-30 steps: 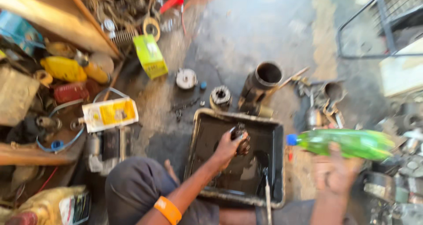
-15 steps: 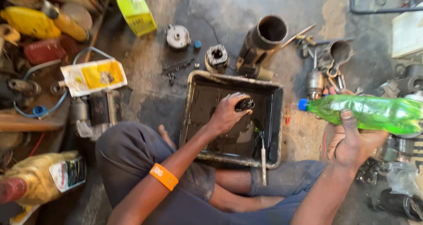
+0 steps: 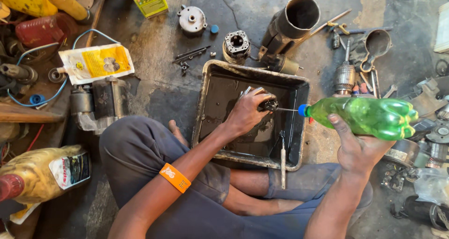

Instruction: The person scrubs a small cylindrical mechanical part with a brush in a tray of dark liquid, then pours a clear liquid from a green plastic bottle onto the part to rinse it. The person handles the part and brush by hand while sitting on the floor.

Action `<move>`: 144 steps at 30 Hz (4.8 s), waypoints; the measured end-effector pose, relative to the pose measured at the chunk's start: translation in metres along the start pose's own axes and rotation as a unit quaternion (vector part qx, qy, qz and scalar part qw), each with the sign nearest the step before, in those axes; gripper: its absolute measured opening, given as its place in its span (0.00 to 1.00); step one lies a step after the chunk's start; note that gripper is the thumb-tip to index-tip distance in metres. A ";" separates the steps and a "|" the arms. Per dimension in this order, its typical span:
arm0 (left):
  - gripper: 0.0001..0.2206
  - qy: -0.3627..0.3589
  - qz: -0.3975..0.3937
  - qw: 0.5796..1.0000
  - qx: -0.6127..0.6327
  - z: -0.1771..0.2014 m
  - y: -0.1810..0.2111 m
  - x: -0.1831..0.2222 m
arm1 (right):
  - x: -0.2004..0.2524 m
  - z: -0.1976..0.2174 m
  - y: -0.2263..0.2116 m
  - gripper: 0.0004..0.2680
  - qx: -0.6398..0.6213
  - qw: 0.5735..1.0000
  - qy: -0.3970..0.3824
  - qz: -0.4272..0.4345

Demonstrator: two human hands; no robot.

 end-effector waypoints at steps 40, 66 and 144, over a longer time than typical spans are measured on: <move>0.12 -0.035 0.060 0.987 -0.144 -0.001 -0.005 0.001 | -0.008 -0.025 0.003 0.26 0.033 0.994 -0.024 -0.104; 0.18 -0.229 0.441 0.698 0.516 -0.065 -0.076 0.015 | -0.009 -0.023 -0.014 0.14 0.123 0.988 -0.068 0.060; 0.15 -0.100 0.467 0.702 0.528 -0.068 -0.095 0.024 | 0.020 -0.054 0.038 0.18 0.037 0.985 -0.166 -0.031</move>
Point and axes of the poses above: each hand's wrist, its own x-axis away from the middle knuckle, its own z-axis out of the back of the hand, y = z × x, the point moved 5 cm from there along -x, towards the middle knuckle, and after that the axes turned 7 degrees about z, right-handed, at the moved point
